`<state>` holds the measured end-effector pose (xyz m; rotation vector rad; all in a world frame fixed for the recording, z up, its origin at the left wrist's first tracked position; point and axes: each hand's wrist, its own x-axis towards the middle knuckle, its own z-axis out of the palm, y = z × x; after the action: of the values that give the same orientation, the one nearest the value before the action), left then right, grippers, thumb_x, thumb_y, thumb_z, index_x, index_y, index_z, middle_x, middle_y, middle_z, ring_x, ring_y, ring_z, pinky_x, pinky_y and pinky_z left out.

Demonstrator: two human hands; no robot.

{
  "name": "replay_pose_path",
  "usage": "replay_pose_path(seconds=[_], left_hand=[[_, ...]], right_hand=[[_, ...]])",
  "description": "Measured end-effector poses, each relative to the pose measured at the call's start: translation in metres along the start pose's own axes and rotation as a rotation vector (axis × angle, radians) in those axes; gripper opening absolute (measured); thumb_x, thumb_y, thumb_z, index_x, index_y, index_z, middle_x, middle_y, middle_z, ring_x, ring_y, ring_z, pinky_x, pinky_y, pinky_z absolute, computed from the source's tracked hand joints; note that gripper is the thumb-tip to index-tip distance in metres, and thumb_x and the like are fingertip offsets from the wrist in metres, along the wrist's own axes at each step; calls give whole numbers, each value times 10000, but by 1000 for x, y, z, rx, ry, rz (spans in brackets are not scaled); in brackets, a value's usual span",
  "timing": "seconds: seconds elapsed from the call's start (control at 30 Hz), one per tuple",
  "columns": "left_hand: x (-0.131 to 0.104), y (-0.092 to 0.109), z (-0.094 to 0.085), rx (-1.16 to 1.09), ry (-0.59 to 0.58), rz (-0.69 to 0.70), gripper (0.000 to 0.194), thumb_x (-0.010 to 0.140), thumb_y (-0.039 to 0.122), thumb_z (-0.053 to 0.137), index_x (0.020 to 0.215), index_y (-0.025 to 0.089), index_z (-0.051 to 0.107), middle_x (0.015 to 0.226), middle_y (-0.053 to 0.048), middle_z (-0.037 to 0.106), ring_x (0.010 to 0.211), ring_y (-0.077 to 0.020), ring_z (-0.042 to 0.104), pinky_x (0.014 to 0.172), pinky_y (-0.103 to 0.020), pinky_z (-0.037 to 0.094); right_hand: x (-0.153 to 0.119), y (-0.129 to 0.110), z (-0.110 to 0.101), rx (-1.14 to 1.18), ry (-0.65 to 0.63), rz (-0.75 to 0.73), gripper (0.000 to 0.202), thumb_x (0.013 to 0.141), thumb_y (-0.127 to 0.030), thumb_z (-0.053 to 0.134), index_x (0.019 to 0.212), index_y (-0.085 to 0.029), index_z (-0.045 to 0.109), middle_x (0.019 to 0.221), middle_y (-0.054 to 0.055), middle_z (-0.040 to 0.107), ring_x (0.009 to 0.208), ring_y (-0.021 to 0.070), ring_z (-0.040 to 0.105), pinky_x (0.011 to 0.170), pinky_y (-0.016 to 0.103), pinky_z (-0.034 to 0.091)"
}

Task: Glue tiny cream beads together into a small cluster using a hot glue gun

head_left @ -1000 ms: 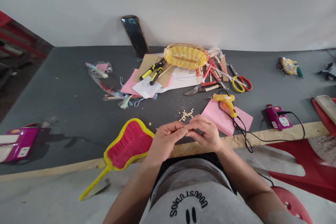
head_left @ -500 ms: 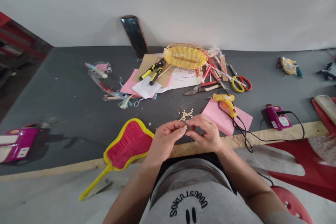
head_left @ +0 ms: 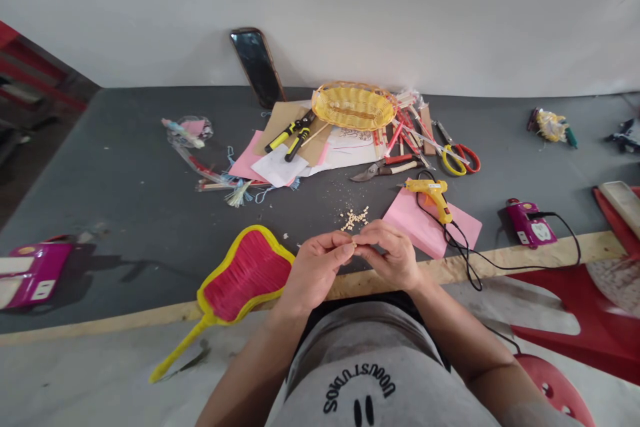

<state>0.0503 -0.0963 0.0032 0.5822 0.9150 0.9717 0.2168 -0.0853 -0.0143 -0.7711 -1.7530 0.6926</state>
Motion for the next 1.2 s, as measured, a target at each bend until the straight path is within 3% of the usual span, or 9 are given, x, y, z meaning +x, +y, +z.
replay_pose_path(seconds=[0.17,0.27,0.5,0.67,0.8,0.9,1.07,1.2], left_hand=[[1,0,1,-64,-1,-9,262,644,367,904,685,144,772,708,-35,651,661,-105,513,618,-237,407],[1,0,-1,-61,0,6,264,650,378,901,724,149,794,740,-46,669,670,-105,514,616,-235,408],[-1,-3,-4,58,-20,46,213,714,370,859,766,173,795,700,-18,612,665,-115,466,616,-255,387],[-2,-3,-5,101,37,40,267,686,397,871,792,166,792,674,-12,611,640,-111,460,607,-256,374],[-2,2,-14,154,126,66,288,696,429,854,802,172,780,726,-23,664,633,-106,482,615,-248,378],[-1,8,-27,320,203,151,268,770,445,788,839,187,771,786,-33,701,662,-123,507,645,-256,404],[5,14,-45,858,231,298,234,866,427,682,913,209,755,878,-50,723,740,-183,596,681,-285,440],[18,9,-49,1216,167,405,183,898,357,617,883,231,748,921,-69,744,798,-231,620,754,-336,456]], right_hand=[[-3,0,-1,159,1,168,254,934,-308,691,1174,-226,678,906,49,716,789,155,679,696,289,596],[-4,0,0,216,6,265,231,957,-372,654,1124,-220,699,933,63,717,813,158,680,686,284,586],[-1,0,3,222,53,263,145,963,-347,645,931,-215,696,827,31,687,770,147,649,689,283,548],[-1,-5,1,184,44,323,227,1017,-366,533,865,-206,586,767,6,594,670,125,557,599,258,466],[-5,-3,-5,187,130,409,341,1067,-420,376,802,-224,467,687,-20,491,600,126,488,580,279,427],[-10,6,-19,154,217,434,406,1063,-456,376,728,-232,427,633,-33,441,546,123,435,530,281,385],[-19,14,-50,44,269,525,507,1036,-494,439,606,-230,388,525,-43,396,466,108,388,463,270,330],[-20,13,-62,-24,238,628,403,955,-497,587,677,-211,529,569,-15,574,528,123,532,519,259,442]])
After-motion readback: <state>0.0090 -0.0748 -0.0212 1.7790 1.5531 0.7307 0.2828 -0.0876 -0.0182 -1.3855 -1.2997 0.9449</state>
